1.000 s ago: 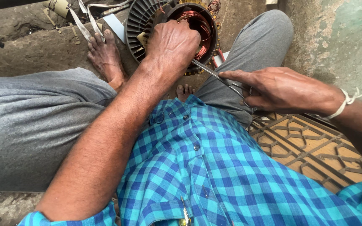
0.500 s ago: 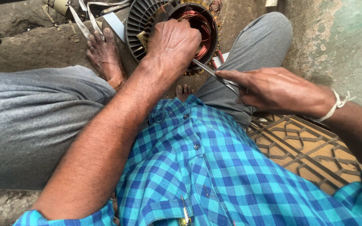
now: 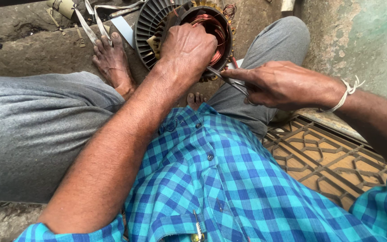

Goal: The person is sitting on the floor repairing an electrical motor stator. They use pliers to cut and adjust copper wires within the stator slots and use a screwdriver to manipulate the internal components.

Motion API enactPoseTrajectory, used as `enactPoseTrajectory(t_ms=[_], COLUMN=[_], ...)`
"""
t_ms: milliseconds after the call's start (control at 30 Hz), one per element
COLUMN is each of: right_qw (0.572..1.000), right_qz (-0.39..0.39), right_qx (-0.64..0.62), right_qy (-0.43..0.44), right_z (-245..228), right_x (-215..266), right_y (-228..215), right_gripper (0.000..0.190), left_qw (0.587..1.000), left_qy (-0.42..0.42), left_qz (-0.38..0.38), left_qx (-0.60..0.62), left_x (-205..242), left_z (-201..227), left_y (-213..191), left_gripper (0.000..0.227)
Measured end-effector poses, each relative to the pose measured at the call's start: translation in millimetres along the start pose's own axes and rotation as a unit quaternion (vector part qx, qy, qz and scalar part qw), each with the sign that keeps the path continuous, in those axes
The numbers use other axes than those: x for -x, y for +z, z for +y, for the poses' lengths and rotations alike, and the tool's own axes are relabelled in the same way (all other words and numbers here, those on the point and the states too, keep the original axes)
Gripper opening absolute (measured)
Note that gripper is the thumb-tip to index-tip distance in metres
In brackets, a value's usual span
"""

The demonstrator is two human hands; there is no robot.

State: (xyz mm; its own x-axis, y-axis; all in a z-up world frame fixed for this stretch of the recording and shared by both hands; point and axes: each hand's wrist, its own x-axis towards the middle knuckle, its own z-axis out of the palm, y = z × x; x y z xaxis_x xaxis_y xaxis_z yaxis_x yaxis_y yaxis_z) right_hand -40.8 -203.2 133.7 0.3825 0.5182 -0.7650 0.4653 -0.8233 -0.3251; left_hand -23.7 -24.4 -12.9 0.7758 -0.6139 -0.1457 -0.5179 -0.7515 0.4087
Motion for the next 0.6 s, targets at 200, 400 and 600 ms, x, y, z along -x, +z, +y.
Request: enactPoseTrajectory(t_ms=[200,400,600], right_qw=[0.996,0.983,0.975], right_qz=[0.014,0.05,0.172], right_qx=[-0.077,-0.171,-0.104], right_qy=[0.034,0.035,0.099], right_z=[18.7,47.3,16.8], right_x=[23.5,36.6,13.7], right_y=[2.9,39.6,93.1], right_gripper=[0.084,0.048,0.073], left_qw=[0.964,0.963,0.97], left_qy=[-0.04,-0.072,-0.11], left_qz=[0.263,0.258,0.207], left_qx=[-0.003,-0.008,-0.067], left_x=[-14.7,-13.1,4.9], left_z=[-12.7,-24.1,-35.7], left_y=[5.1,-11.4,-28.1], left_gripper=[0.016,0.017,0.017])
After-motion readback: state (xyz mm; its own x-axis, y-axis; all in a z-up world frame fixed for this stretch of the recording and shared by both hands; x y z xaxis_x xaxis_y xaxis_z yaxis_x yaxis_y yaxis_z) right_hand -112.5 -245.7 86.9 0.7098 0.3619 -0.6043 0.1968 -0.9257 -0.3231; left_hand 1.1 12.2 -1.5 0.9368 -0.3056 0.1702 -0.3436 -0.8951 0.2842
